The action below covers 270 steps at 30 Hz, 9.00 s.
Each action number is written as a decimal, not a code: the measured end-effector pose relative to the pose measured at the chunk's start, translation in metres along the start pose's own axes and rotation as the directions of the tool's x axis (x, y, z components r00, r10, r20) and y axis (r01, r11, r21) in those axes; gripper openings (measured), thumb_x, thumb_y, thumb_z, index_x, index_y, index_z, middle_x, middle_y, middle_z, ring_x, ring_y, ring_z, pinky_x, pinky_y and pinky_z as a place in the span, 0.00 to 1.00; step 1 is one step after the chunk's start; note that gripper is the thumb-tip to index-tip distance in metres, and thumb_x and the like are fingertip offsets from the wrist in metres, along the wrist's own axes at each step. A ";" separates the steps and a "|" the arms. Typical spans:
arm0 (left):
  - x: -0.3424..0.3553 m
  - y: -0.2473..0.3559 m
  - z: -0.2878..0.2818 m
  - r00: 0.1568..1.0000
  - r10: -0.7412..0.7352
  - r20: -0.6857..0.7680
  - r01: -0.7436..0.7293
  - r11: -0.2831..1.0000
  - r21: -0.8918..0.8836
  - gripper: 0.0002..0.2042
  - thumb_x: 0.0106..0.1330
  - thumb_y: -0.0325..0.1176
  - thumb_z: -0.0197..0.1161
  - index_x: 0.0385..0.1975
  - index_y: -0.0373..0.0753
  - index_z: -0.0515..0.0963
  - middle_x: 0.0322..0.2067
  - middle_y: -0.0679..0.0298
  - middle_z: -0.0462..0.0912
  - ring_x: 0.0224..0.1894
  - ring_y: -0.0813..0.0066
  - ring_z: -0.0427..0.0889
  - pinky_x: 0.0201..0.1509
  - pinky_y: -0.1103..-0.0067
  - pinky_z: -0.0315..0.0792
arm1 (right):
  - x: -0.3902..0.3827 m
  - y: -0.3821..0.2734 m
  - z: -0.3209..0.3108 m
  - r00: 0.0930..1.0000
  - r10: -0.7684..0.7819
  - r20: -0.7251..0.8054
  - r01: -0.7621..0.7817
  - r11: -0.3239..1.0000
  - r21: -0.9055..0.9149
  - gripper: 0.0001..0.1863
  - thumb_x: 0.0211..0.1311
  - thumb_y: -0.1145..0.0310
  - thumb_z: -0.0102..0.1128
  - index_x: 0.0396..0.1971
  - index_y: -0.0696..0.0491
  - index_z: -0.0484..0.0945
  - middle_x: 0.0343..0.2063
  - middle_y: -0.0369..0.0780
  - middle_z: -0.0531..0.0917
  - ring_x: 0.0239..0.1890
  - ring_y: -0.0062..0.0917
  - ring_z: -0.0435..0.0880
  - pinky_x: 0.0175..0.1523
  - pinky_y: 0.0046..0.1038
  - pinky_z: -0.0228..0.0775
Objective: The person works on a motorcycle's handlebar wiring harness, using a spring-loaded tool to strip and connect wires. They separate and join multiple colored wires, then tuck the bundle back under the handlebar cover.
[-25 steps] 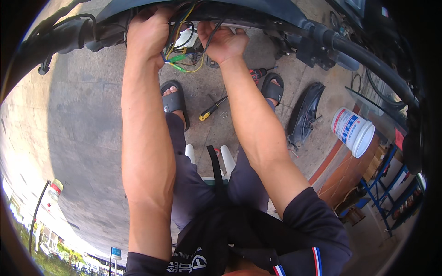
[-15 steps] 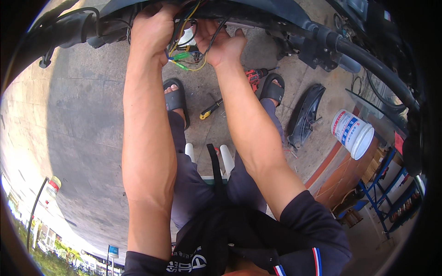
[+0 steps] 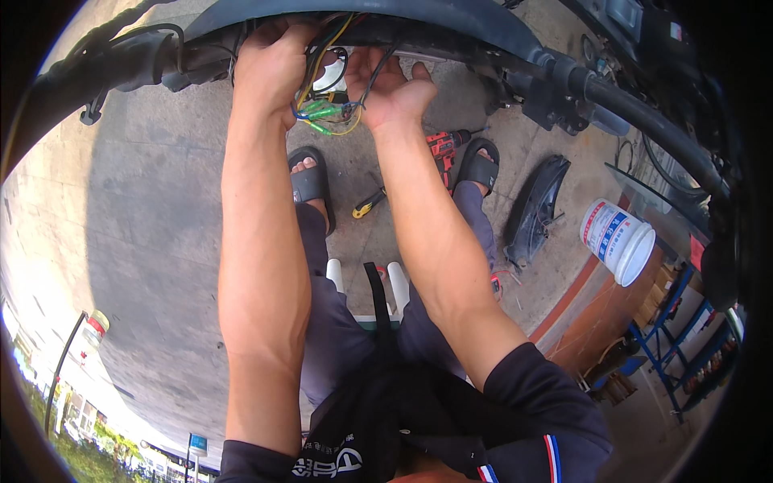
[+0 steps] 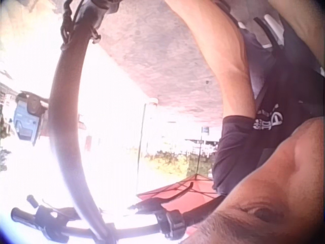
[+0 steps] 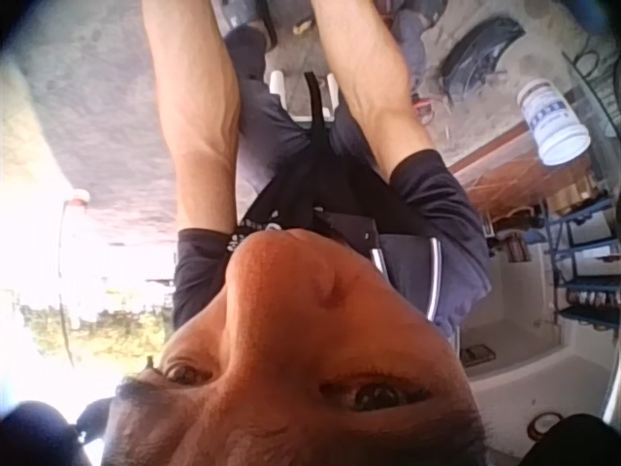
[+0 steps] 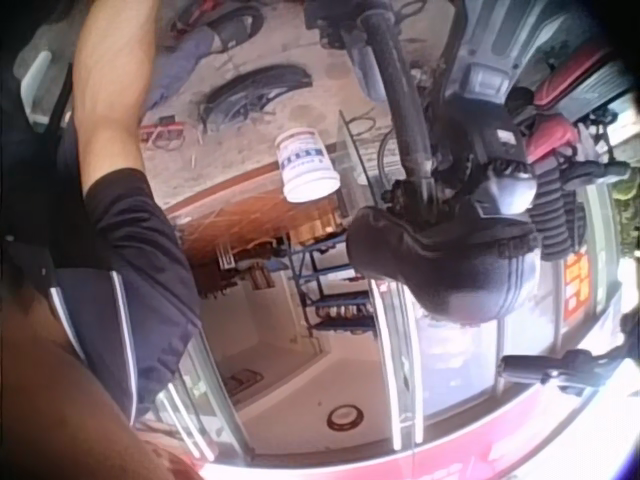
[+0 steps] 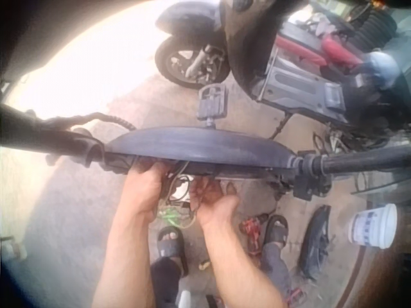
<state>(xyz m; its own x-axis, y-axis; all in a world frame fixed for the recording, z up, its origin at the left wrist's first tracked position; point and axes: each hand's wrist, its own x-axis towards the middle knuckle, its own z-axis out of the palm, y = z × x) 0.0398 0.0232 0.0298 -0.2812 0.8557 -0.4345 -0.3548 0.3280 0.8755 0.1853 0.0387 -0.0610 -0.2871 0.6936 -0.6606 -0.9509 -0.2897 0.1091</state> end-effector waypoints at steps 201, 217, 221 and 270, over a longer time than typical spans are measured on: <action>-0.013 0.011 -0.006 0.900 0.435 -0.040 -0.288 0.660 0.694 0.09 0.60 0.30 0.68 0.36 0.31 0.84 0.32 0.64 0.86 0.35 0.80 0.81 0.44 0.82 0.73 | -0.069 -0.029 0.069 0.883 -0.065 0.465 0.418 -0.340 -0.842 0.19 0.62 0.65 0.63 0.51 0.58 0.81 0.44 0.44 0.88 0.48 0.27 0.84 0.55 0.29 0.73; -0.008 0.006 -0.011 0.883 0.467 -0.035 -0.332 0.677 0.656 0.12 0.63 0.35 0.65 0.40 0.32 0.86 0.30 0.59 0.88 0.33 0.75 0.83 0.44 0.78 0.75 | -0.063 -0.037 0.064 0.896 -0.034 0.442 0.406 -0.339 -0.849 0.17 0.66 0.64 0.61 0.50 0.57 0.82 0.43 0.44 0.88 0.47 0.29 0.85 0.55 0.31 0.73; -0.011 0.009 -0.016 0.916 0.398 -0.048 -0.283 0.726 0.627 0.12 0.63 0.33 0.65 0.39 0.31 0.86 0.32 0.59 0.88 0.35 0.76 0.82 0.46 0.79 0.74 | -0.062 -0.037 0.064 0.850 -0.034 0.526 0.479 -0.366 -0.798 0.16 0.68 0.65 0.60 0.51 0.57 0.82 0.41 0.42 0.88 0.43 0.27 0.85 0.51 0.29 0.75; -0.025 0.021 -0.002 0.945 0.308 0.110 -0.250 0.464 0.850 0.18 0.63 0.40 0.61 0.45 0.32 0.84 0.35 0.49 0.87 0.40 0.56 0.87 0.48 0.69 0.76 | -0.064 -0.041 0.078 0.976 -0.073 0.203 0.194 -0.109 -0.975 0.14 0.71 0.64 0.57 0.49 0.57 0.81 0.28 0.33 0.81 0.24 0.15 0.75 0.29 0.22 0.68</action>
<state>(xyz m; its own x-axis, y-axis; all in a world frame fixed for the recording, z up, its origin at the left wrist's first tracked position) 0.0377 0.0074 0.0584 -0.2770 0.9536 -0.1181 0.6633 0.2787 0.6945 0.2340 0.0579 0.0346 -0.2340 0.8323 -0.5026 0.1607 -0.4767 -0.8642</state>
